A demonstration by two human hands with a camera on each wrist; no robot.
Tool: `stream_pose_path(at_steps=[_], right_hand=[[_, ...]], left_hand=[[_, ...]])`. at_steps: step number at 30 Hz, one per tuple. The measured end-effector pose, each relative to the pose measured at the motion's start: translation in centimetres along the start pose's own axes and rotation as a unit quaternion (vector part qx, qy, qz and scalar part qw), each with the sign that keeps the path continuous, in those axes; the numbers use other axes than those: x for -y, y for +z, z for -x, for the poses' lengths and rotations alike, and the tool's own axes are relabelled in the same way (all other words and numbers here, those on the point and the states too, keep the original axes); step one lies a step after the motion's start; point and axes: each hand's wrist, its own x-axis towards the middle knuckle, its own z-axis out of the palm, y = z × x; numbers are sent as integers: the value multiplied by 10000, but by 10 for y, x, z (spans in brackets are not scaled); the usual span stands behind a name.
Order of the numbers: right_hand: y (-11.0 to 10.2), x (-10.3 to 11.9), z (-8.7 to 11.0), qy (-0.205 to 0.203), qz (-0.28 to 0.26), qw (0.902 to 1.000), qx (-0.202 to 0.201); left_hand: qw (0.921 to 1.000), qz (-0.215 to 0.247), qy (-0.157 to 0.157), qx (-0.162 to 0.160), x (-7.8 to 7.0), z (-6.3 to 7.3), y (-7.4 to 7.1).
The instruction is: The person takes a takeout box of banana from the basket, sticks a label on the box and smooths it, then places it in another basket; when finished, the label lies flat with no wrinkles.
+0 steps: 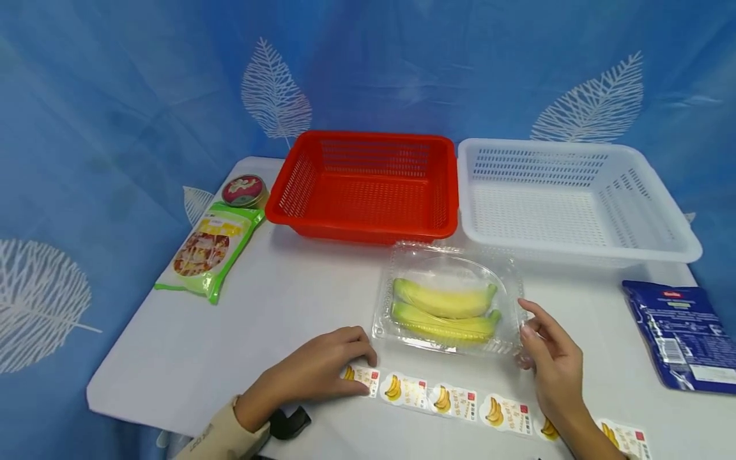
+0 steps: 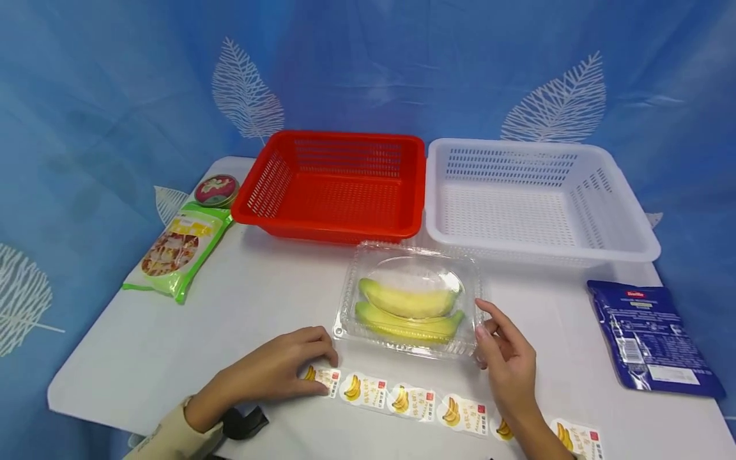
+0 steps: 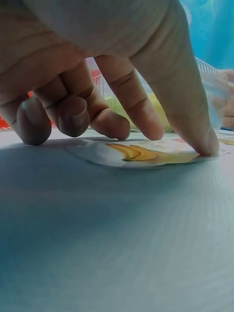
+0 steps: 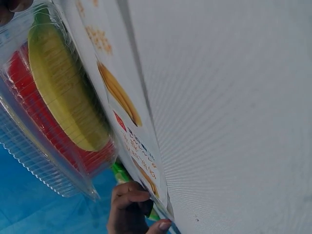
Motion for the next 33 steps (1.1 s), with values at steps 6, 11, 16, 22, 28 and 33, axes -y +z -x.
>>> stream_pose_path(at_steps=[6,11,16,22,28,33], right_hand=[[-2,1,0,-71,25,9999,109],[-2,0,-1,-63,250,9996,107],[-3,0,2,-151,252,9995,90],[-5,-1,2,-418,396,9983,120],[-6,-6,3,-538,445,9975,87],[-6,-8,4,-568,483,9972,46]], left_hand=[[9999,56,-107,90,0,-3,2],[9996,206,-137,150,0,-2,4],[9996,277,30,44,1,-4,7],[9985,451,222,-208,3,-5,8],[9952,958,166,-105,5,-3,2],[9843,1751,221,-60,9,-3,-4]])
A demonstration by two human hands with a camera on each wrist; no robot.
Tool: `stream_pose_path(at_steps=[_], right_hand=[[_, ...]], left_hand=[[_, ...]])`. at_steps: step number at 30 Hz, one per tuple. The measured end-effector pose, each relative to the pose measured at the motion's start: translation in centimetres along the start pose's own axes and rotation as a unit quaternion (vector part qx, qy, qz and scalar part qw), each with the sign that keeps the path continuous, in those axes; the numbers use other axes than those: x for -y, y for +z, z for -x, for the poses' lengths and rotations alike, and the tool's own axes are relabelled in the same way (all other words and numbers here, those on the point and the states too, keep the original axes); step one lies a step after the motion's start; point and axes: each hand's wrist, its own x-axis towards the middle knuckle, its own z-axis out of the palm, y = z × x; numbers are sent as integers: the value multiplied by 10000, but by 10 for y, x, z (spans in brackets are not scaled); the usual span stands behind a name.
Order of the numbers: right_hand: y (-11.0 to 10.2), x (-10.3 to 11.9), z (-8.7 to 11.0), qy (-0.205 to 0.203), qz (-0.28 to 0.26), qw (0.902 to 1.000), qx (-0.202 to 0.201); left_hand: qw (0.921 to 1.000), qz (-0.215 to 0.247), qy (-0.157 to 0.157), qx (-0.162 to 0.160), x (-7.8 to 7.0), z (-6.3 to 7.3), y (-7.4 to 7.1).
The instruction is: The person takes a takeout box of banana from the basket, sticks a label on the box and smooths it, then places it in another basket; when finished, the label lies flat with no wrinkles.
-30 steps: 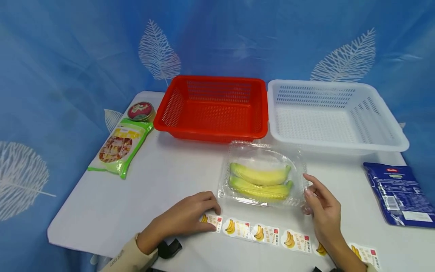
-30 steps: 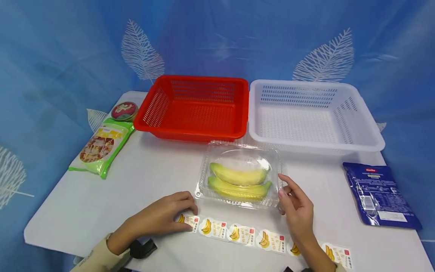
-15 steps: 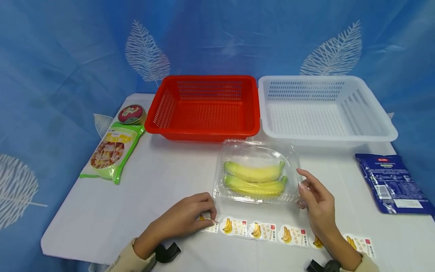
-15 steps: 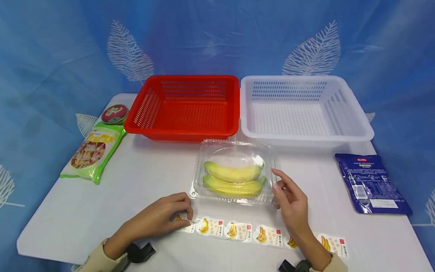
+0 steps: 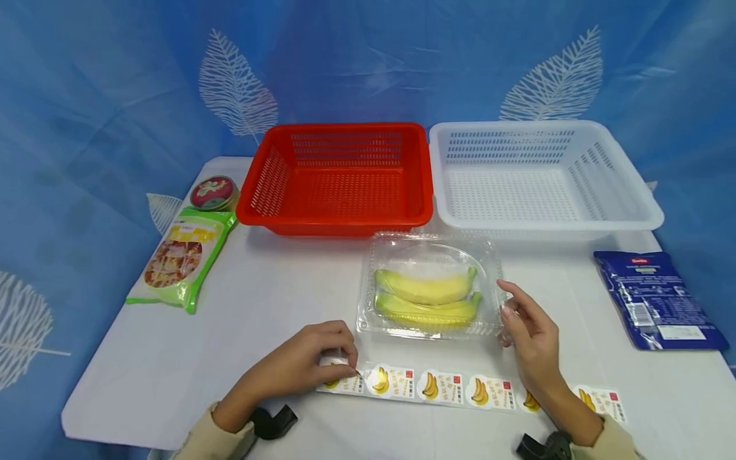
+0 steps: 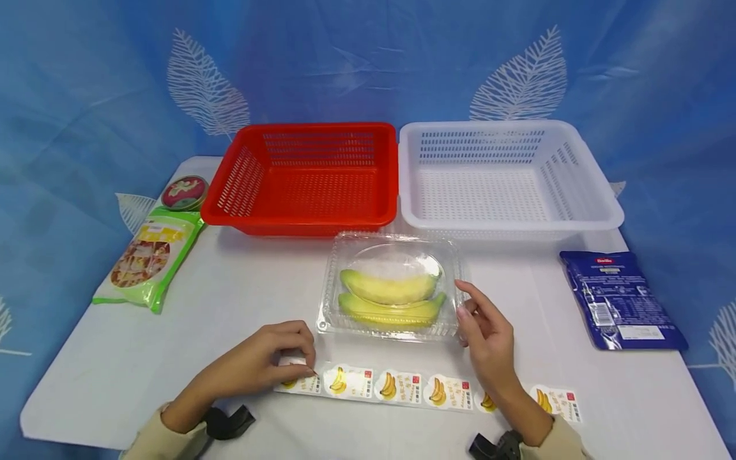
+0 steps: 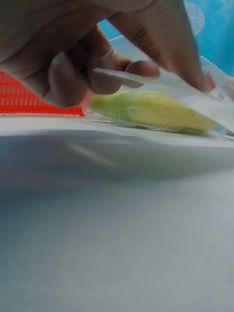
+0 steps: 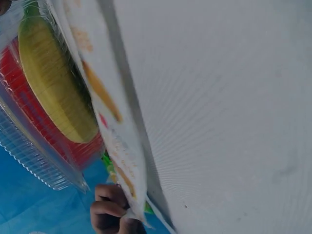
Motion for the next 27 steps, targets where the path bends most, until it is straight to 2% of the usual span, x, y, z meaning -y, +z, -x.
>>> stream_pose_path(at_steps=[4,8,12,17,19,27], right_hand=[[0,-1,-1,-5,47,10000,11],[0,0,-1,-15,122,9999,20],[-1,0,0,-11,191,9998,36],[-1,0,0,-6,154,9999,77],[-1,1,0,-19,152,9999,77],[0,1,-1,4,85,9999,63]], left_hand=[[9981,562,190,-144,4,2,-6],[9937,1079,146,-251,4,4,-13],[9897,1375,179,-360,4,6,-21],[9886,1364,365,-521,5,9,-31],[9900,1275,304,-528,5,7,-34],[9937,1018,118,-454,-4,-14,-50]])
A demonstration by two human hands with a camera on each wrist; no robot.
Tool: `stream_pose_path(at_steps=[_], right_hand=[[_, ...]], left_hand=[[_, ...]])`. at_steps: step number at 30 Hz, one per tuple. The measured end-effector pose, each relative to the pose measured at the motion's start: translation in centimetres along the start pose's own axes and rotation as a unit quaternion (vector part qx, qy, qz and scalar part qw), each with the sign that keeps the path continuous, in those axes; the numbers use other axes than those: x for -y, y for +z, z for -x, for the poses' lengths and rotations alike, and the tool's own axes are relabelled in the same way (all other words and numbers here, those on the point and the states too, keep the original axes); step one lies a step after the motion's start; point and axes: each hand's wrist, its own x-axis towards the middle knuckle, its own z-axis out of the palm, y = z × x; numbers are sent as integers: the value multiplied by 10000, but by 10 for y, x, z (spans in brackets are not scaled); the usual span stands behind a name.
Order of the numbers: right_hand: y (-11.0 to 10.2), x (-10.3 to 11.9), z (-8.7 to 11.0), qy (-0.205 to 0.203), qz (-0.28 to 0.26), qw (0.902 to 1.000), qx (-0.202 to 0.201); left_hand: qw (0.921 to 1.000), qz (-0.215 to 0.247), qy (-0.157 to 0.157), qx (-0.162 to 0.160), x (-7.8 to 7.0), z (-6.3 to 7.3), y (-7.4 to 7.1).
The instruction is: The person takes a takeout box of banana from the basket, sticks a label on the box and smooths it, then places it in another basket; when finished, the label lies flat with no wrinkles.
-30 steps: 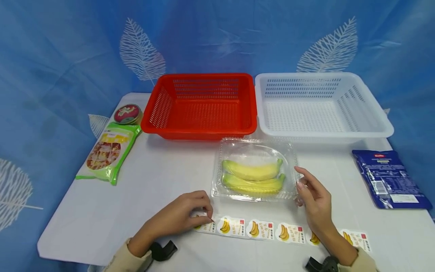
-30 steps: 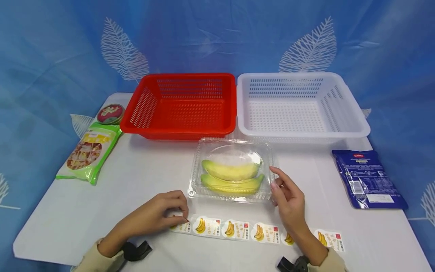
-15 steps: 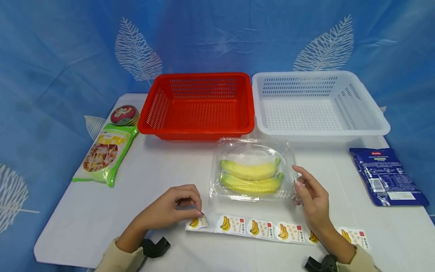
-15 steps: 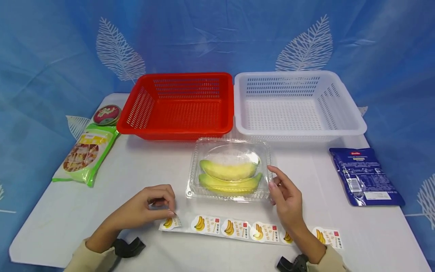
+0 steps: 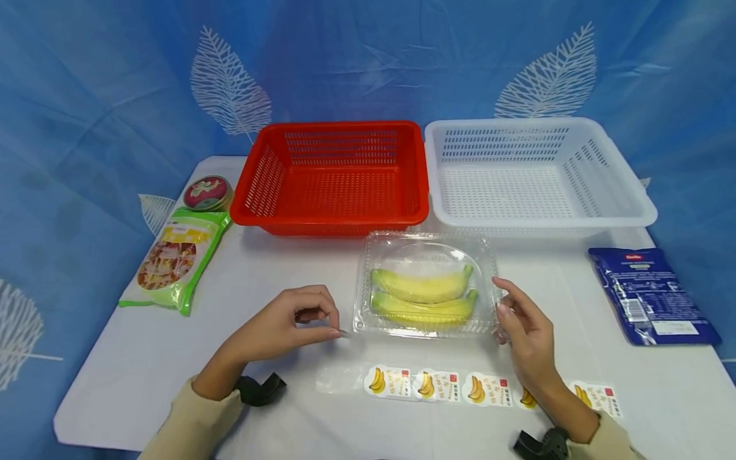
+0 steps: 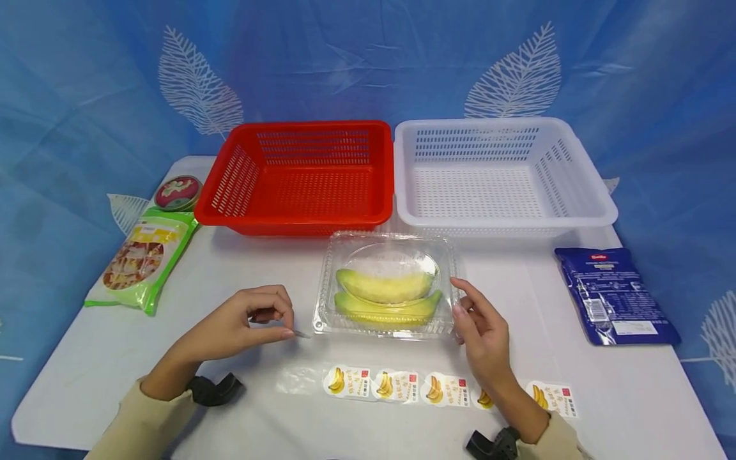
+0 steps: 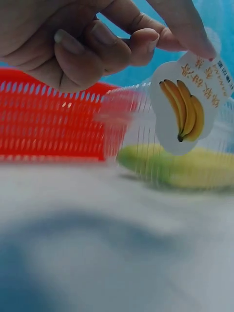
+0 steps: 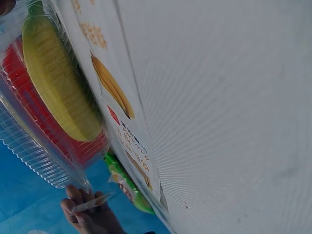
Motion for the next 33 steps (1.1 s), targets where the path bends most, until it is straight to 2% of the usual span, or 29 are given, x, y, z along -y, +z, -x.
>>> stream_pose_path(at_steps=[6,12,16,21,28,33], right_hand=[[0,1,0,41,4,10000,-22],[0,2,0,17,192,9998,-45],[0,2,1,27,229,9997,-44],[0,1,1,36,241,9997,-40],[1,2,2,41,209,9998,-16],[0,1,1,46,234,9997,-10]], left_hand=[[9992,-365,-79,149,-21,-21,-10],[9958,-854,161,287,-37,-49,-14],[9934,-1038,281,390,-39,-70,-13],[9924,-1028,487,466,-37,-93,-9],[9871,-1325,710,557,-38,-116,-3],[9795,-1723,803,661,-42,-131,1]])
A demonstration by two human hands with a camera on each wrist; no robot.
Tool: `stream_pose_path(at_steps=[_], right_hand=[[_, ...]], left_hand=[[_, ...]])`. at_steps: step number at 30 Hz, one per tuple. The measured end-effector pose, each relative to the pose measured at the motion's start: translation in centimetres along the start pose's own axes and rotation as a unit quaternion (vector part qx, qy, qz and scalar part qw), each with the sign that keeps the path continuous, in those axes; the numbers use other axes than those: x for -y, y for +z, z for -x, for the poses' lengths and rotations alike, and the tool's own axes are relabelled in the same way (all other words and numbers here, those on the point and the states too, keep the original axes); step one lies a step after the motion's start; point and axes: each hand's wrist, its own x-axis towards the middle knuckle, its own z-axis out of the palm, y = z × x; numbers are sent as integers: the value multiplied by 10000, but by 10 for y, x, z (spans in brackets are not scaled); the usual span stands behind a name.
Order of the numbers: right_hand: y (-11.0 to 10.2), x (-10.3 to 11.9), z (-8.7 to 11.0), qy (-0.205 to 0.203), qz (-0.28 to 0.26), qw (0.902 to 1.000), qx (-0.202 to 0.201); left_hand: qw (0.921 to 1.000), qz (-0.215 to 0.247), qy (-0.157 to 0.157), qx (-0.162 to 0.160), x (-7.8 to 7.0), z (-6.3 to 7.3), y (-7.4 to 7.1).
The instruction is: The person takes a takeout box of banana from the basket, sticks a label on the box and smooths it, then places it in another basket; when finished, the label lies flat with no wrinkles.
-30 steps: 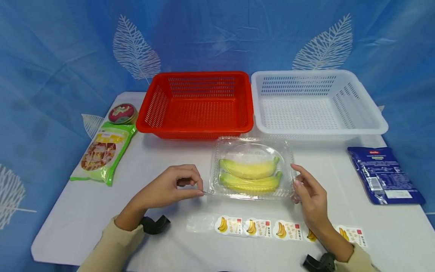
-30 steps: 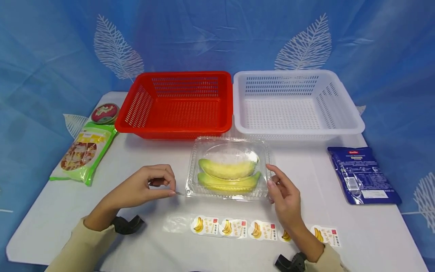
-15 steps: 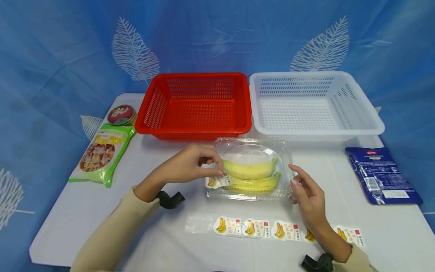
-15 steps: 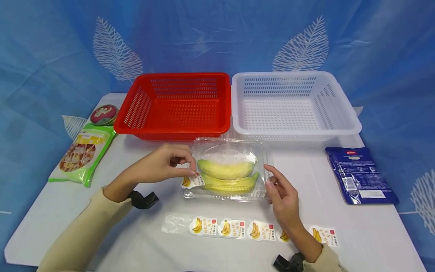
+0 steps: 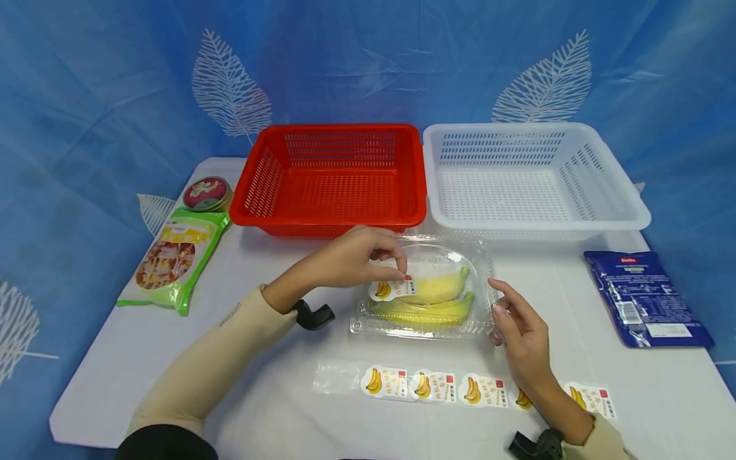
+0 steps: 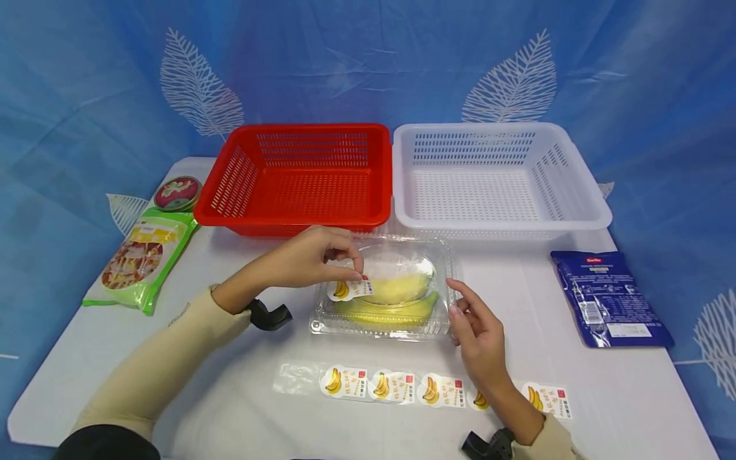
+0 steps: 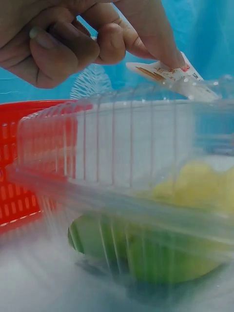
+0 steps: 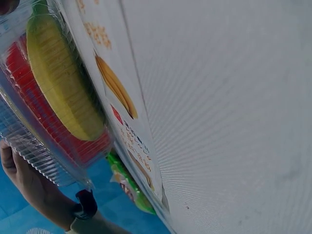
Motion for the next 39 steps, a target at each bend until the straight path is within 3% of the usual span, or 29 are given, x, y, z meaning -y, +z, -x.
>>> stream_pose_path(at_steps=[8,13,19,26,39], right_hand=[[0,-2,0,-84,25,10000,3],[0,-2,2,-45,44,10000,42],[0,-2,2,-89,83,9999,53],[-3,-2,3,-57,85,9999,103],[-2,-1,2,-119,37,9998,165]], left_hand=[[9993,-244,124,244,1,-28,2],[9991,-255,122,322,2,-37,6],[9989,-267,52,378,1,-43,12],[9987,42,-424,284,1,-46,18],[9968,-133,-750,244,-1,-46,21]])
